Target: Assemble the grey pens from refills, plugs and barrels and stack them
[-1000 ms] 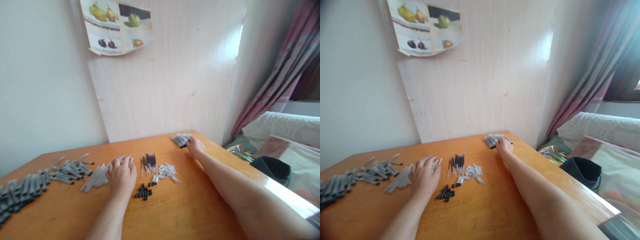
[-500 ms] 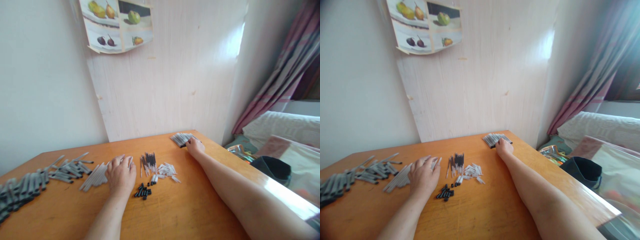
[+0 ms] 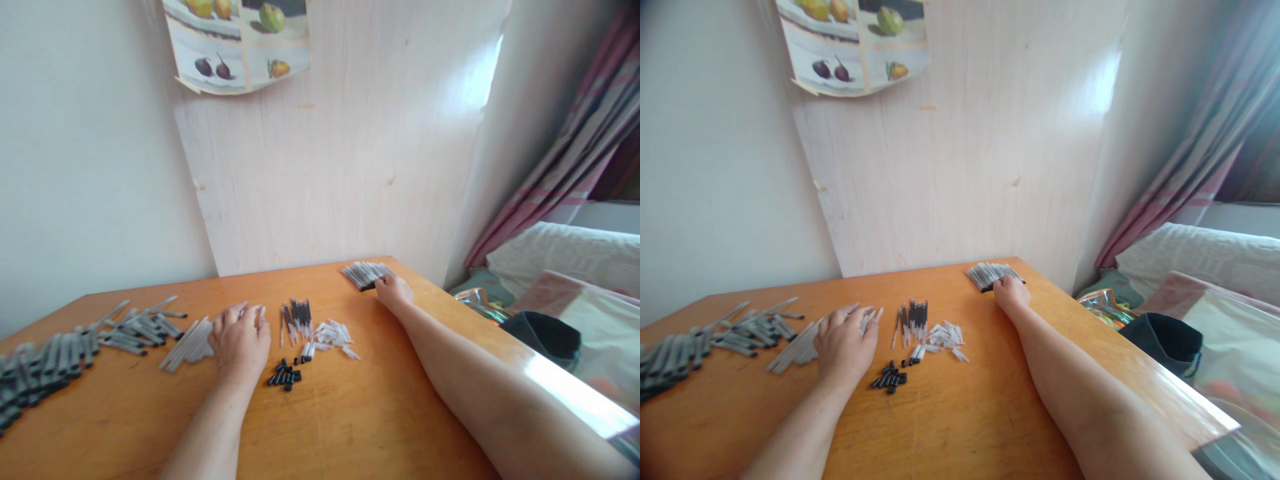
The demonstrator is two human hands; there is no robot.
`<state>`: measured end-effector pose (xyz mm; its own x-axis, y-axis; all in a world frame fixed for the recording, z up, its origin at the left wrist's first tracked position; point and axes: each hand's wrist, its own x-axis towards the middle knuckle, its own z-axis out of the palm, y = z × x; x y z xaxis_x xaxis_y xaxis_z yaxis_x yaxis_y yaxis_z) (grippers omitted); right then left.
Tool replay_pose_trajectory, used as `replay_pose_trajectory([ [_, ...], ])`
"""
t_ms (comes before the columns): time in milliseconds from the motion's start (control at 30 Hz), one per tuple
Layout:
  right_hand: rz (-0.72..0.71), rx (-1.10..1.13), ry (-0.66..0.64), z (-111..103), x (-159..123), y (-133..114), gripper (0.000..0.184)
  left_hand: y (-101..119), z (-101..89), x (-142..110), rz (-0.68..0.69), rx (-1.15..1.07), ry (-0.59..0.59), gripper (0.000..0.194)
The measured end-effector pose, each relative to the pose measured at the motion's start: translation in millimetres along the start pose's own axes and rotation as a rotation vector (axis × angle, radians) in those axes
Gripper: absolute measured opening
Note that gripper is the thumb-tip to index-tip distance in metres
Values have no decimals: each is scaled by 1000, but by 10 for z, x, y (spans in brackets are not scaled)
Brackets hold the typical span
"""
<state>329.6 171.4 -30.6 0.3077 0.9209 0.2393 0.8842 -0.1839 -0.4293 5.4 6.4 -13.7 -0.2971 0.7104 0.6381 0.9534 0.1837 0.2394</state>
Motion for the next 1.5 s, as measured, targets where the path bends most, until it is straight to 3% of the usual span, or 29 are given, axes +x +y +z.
replay_pose_trajectory([
  [633,-18,15,11,19,-41,-24,41,-14,11,16,-21,-26,12,29],
  [1067,-149,73,100,-139,-186,-207,42,-247,-119,150,-357,-52,-26,34],
  [1300,-275,81,118,-233,-307,-393,39,-185,-12,51,-203,38,-182,30],
  [1500,-378,133,98,-355,-549,-543,38,-165,46,-11,-138,134,-242,31],
])
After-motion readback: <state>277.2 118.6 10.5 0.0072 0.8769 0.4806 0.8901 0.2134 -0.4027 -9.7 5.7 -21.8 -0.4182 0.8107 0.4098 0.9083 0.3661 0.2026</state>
